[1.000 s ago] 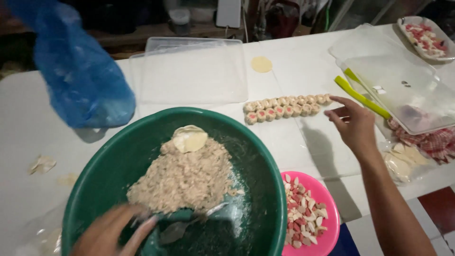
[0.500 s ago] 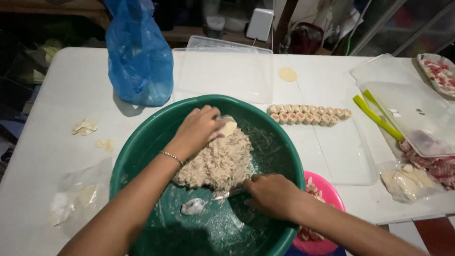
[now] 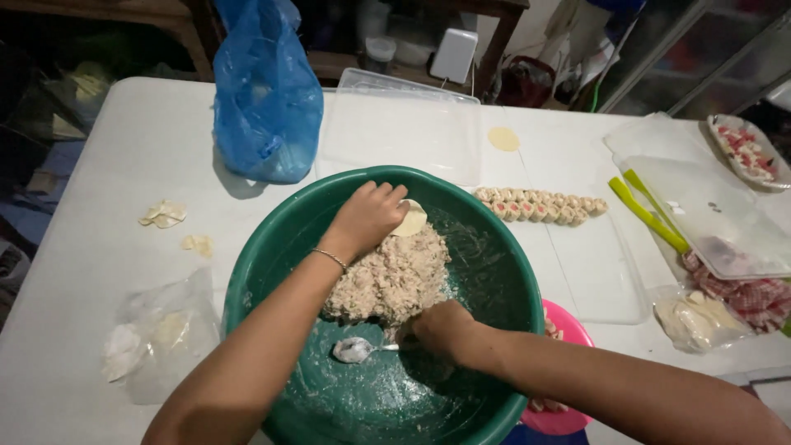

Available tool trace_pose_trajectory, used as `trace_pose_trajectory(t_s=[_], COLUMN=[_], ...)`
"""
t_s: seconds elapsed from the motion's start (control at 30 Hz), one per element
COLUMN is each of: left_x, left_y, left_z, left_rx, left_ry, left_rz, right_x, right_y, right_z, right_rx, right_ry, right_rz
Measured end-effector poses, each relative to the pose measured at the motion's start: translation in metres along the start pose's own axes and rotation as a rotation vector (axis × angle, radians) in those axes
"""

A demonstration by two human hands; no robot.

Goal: Preparing dumplings by scooping meat filling into dough wrappers, folding them to seal, and arranging them in rows.

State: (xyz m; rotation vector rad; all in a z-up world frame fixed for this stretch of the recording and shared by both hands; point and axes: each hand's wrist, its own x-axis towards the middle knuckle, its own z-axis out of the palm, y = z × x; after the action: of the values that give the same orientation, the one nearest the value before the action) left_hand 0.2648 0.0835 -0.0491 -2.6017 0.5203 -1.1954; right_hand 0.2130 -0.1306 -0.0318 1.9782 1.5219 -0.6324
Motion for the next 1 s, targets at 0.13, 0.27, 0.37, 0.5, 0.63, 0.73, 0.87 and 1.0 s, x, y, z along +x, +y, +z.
trace_pose_trajectory(t_s=[0.13, 0.27, 0.37, 0.5, 0.63, 0.73, 0.87, 1.0], left_x=[-0.002, 0.0, 0.007, 0.038, 0.07, 0.053, 0.038, 0.04], left_y=[0.002, 0.002, 0.001, 0.001, -0.01, -0.025, -0.029, -0.025], left_z=[0.005, 0.003, -0.017, -0.063, -0.127, -0.114, -0.093, -0.091], left_rx=[0.029, -0.047, -0.121, -0.425, -1.106, -1.177, -1.339, -1.515], left_ry=[-0.272, -0.256, -0.326, -0.3, -0.462, -0.371, -0.377, -0.495], left_rz=[0.072, -0.044, -0.006, -0.122, -0.776, -1.057, -1.125, -1.226], right_x=[0.009, 0.009, 0.006, -0.001, 0.003, 0.01, 0.003, -0.008], right_y=[-0.007, -0.009, -0.008, -0.011, -0.012, -0.012, -0.015, -0.015], right_z=[0.007, 0.012, 0.014, 0.004, 0.011, 0.019, 0.002, -0.015], right_rx=[0.023, -0.105, -0.115, -0.082, -0.043, -0.119, -0.086, 0.005], right_ry=[-0.242, -0.137, -0.004, 0.045, 0.116, 0.288, 0.085, 0.032], right_rz=[0.001, -0.116, -0.214, -0.26, -0.286, -0.323, -0.342, -0.358])
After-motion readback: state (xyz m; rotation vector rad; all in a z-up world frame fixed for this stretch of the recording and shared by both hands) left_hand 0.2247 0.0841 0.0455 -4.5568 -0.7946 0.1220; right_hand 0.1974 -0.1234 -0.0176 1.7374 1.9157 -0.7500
